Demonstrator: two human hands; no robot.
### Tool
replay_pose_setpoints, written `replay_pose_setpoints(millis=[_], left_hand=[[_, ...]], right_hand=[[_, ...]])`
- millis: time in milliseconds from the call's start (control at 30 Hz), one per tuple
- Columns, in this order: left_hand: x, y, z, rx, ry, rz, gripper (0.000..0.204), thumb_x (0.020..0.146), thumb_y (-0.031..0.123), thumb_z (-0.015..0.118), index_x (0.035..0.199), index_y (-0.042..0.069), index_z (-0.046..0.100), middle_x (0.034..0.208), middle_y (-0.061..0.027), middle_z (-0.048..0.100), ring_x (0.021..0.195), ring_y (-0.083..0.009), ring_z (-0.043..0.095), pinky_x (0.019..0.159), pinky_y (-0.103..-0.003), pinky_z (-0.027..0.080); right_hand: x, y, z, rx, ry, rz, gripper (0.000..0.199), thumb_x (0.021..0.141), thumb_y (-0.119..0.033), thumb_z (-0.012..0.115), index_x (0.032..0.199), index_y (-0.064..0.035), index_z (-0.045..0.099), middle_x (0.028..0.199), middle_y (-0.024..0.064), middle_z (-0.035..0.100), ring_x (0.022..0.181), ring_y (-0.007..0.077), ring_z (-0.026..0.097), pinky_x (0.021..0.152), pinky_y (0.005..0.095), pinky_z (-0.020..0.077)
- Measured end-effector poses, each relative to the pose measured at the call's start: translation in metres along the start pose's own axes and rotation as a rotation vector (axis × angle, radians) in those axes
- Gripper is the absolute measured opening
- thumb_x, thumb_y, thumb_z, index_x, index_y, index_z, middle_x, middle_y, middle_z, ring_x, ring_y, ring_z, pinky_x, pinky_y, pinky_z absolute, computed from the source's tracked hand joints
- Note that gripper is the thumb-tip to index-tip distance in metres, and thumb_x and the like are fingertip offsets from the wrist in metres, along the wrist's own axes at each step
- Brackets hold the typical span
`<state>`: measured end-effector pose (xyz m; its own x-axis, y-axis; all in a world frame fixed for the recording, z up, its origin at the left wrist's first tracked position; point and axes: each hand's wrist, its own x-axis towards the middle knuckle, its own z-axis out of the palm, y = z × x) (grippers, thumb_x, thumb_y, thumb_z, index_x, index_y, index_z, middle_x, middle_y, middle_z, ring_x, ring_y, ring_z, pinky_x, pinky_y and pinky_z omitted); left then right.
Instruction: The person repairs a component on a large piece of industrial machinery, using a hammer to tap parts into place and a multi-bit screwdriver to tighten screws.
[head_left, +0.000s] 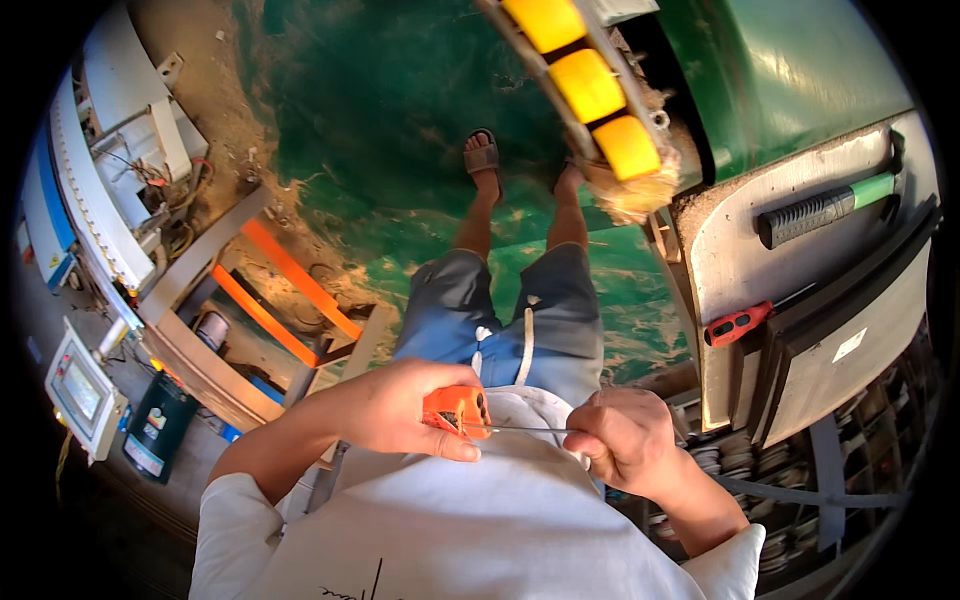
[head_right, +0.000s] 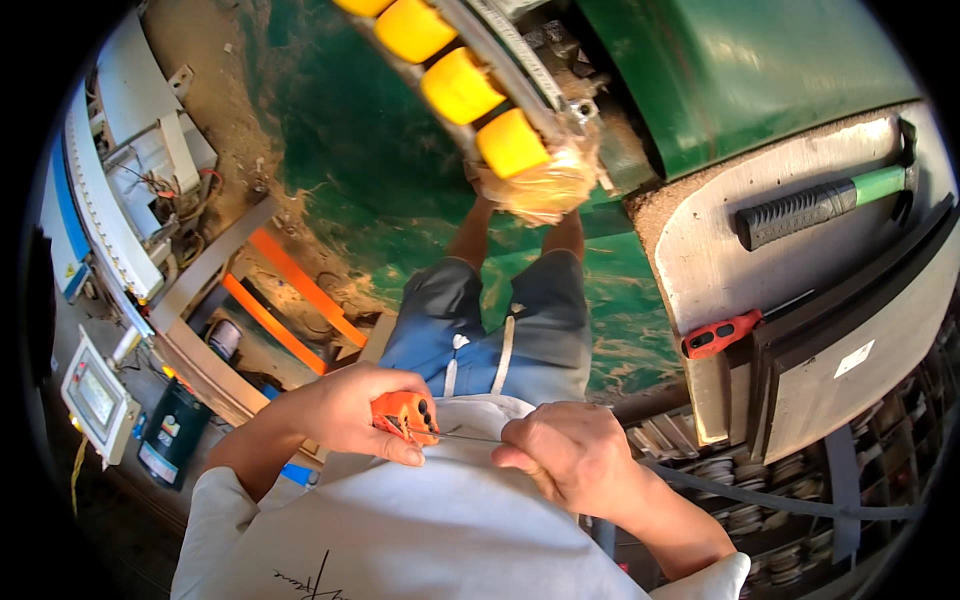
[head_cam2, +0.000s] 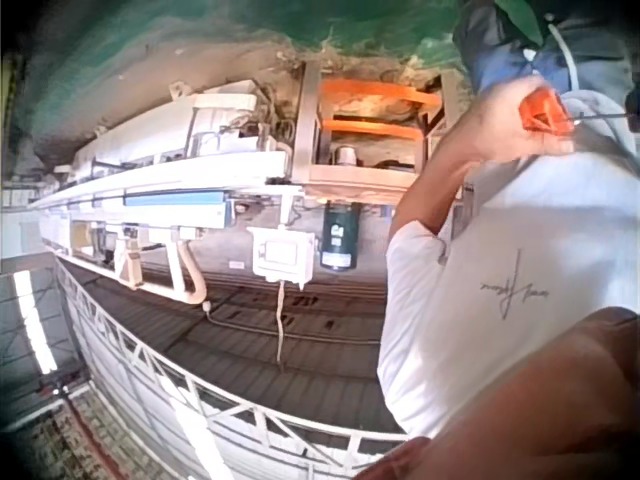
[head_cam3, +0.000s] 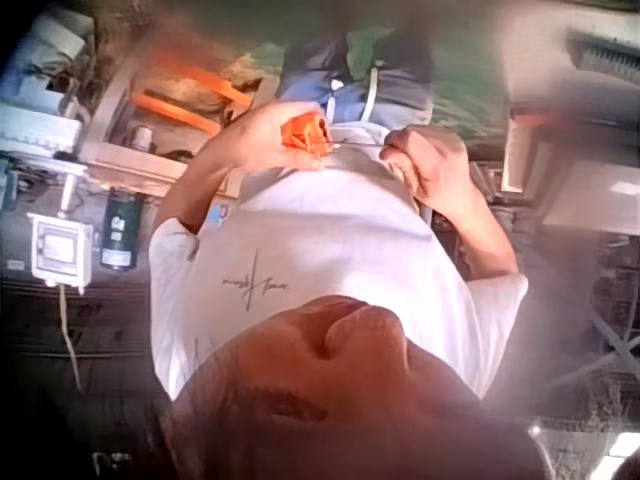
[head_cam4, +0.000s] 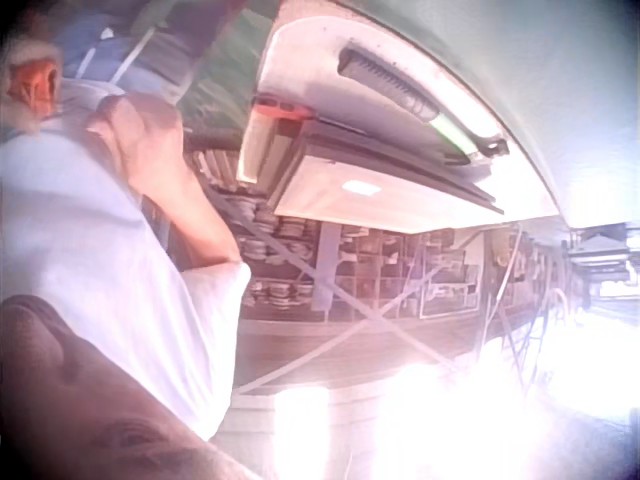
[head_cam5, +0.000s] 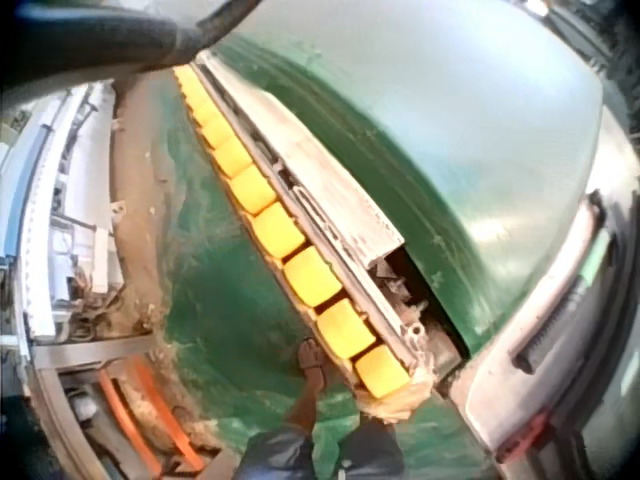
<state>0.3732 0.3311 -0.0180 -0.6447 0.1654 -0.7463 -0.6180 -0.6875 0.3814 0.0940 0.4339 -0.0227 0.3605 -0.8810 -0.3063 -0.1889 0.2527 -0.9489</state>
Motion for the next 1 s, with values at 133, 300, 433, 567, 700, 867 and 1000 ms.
replay_pose_setpoints(millis=[133,300,433,567,700,867,1000], left_hand=[[-0.009,-0.03,0.009,0.403,0.385,0.278,0.041,0.084,0.026,0.086,0.11,0.004,0.063,0.098,-0.0083,0.072,0.082,-0.0241,0.072,0.071,-0.035,0.057],[-0.017,-0.058,-0.003,0.962,0.649,0.543,0.036,0.082,0.02,0.083,0.107,0.005,0.062,0.091,-0.0068,0.066,0.077,-0.0281,0.069,0.063,-0.038,0.056],[-0.023,-0.067,-0.023,0.64,0.515,0.517,0.033,0.082,0.019,0.082,0.107,0.008,0.062,0.09,-0.0089,0.065,0.078,-0.028,0.07,0.063,-0.04,0.056],[-0.032,-0.077,-0.043,0.278,0.293,0.385,0.041,0.077,0.024,0.091,0.105,0.005,0.066,0.091,-0.0106,0.073,0.081,-0.0269,0.073,0.069,-0.034,0.056],[-0.024,-0.083,-0.065,0.038,-0.114,0.269,0.044,0.078,0.029,0.092,0.104,0.004,0.068,0.087,-0.0075,0.075,0.073,-0.0205,0.071,0.068,-0.032,0.055],[-0.01,-0.082,-0.06,-0.011,0.032,0.367,0.042,0.08,0.027,0.089,0.105,0.004,0.065,0.087,-0.0116,0.073,0.075,-0.0261,0.07,0.067,-0.035,0.053],[0.009,-0.087,-0.048,0.147,0.227,0.553,0.041,0.08,0.024,0.087,0.106,0.004,0.062,0.087,-0.0143,0.071,0.08,-0.0326,0.071,0.067,-0.039,0.052]], right_hand=[[0.011,-0.017,0.019,0.142,0.002,0.485,0.032,0.108,-0.025,0.06,0.085,-0.003,0.062,0.062,0.0052,0.062,0.051,0.0142,0.06,0.05,0.0299,0.049],[0.017,-0.018,0.053,0.548,-0.177,1.026,0.044,0.112,-0.034,0.048,0.084,-0.0016,0.057,0.06,0.0039,0.061,0.049,0.0096,0.058,0.047,0.0256,0.0451],[0.024,-0.025,0.064,0.195,-0.181,0.776,0.039,0.109,-0.031,0.055,0.085,-0.0017,0.06,0.062,0.0037,0.063,0.05,0.0116,0.06,0.048,0.0268,0.0456],[0.045,-0.014,0.065,-0.323,-0.138,0.032,0.03,0.104,-0.025,0.066,0.085,-0.0024,0.062,0.066,0.0055,0.063,0.053,0.0199,0.064,0.049,0.0293,0.0458],[0.052,-0.025,0.055,-0.539,-0.309,-0.215,0.034,0.1,-0.033,0.068,0.088,-0.0029,0.06,0.066,0.0054,0.061,0.052,0.0218,0.06,0.048,0.0333,0.0453],[0.062,-0.019,0.048,-0.535,-0.208,-0.148,0.038,0.105,-0.039,0.06,0.091,-0.003,0.059,0.064,0.0038,0.061,0.05,0.0196,0.062,0.048,0.0307,0.0469],[0.052,-0.032,0.04,-0.325,-0.147,0.419,0.024,0.105,-0.023,0.064,0.089,-0.0044,0.064,0.057,0.0017,0.06,0.049,0.0129,0.062,0.048,0.0267,0.0458]])
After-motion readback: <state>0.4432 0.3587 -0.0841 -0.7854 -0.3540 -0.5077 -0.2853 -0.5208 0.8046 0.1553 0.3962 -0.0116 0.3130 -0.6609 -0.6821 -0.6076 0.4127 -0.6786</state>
